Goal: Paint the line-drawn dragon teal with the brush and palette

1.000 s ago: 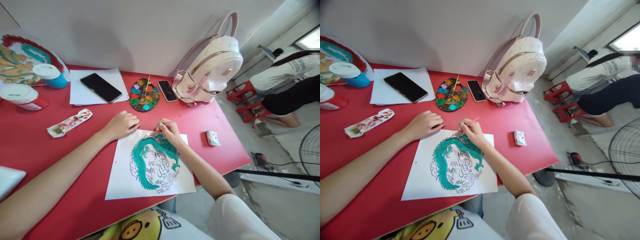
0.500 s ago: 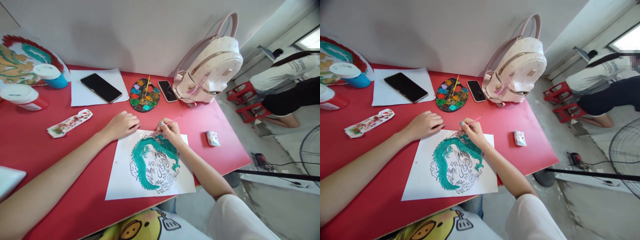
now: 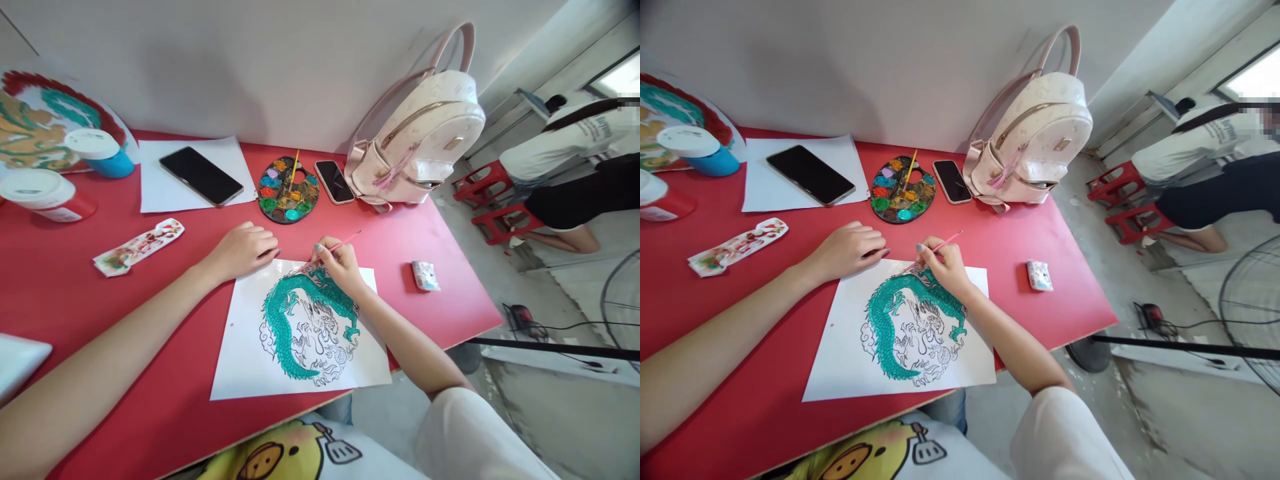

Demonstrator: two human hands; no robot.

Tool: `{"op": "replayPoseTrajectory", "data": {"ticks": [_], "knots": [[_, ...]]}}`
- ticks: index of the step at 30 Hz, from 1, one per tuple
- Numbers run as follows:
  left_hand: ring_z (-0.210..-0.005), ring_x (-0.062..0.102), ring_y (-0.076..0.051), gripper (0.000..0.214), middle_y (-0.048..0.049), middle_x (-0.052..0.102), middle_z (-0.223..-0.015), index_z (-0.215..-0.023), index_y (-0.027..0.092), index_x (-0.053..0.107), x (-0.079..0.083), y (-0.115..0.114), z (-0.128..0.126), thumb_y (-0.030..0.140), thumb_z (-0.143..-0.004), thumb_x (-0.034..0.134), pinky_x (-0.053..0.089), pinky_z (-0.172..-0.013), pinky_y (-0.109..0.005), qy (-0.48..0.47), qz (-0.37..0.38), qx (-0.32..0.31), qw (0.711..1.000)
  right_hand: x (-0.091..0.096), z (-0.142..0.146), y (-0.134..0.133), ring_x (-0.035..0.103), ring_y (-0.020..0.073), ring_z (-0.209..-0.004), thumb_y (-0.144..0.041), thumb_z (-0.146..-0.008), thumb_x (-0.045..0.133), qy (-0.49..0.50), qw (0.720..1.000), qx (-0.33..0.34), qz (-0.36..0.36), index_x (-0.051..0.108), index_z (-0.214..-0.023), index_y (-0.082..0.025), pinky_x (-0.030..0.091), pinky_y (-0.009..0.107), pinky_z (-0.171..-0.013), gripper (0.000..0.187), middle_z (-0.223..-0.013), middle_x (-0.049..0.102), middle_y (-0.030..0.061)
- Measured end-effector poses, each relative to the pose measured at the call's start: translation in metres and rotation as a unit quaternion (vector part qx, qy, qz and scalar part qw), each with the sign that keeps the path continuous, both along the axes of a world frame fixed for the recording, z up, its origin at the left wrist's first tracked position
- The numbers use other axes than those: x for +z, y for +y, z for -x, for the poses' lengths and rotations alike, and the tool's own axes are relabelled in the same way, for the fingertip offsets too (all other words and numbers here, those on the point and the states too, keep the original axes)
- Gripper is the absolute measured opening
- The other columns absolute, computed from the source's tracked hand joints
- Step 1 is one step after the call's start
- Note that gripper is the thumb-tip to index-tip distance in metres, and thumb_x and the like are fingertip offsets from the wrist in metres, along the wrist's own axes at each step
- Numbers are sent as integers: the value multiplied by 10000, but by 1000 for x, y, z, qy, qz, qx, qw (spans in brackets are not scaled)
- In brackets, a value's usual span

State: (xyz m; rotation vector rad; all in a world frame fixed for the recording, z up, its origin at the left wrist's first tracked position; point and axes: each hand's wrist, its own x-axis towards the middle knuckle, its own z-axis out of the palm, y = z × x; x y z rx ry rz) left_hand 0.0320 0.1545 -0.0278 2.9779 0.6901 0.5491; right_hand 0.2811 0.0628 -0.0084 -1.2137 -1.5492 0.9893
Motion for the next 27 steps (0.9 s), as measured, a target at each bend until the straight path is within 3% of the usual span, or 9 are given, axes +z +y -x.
{"op": "replayPoseTrajectory", "data": {"ticks": [27], "knots": [[-675,557,-191,385,-29,656,-709,-740,223,573,1,-1,-1,341,-1081,441,342,-685,-372,-4,25,6,1000,0,3,-2,620,139,-553,-755,-980,565,4,1000,11,-3,638,-721,-224,519,282,-628,595,-609,655,-6]]}}
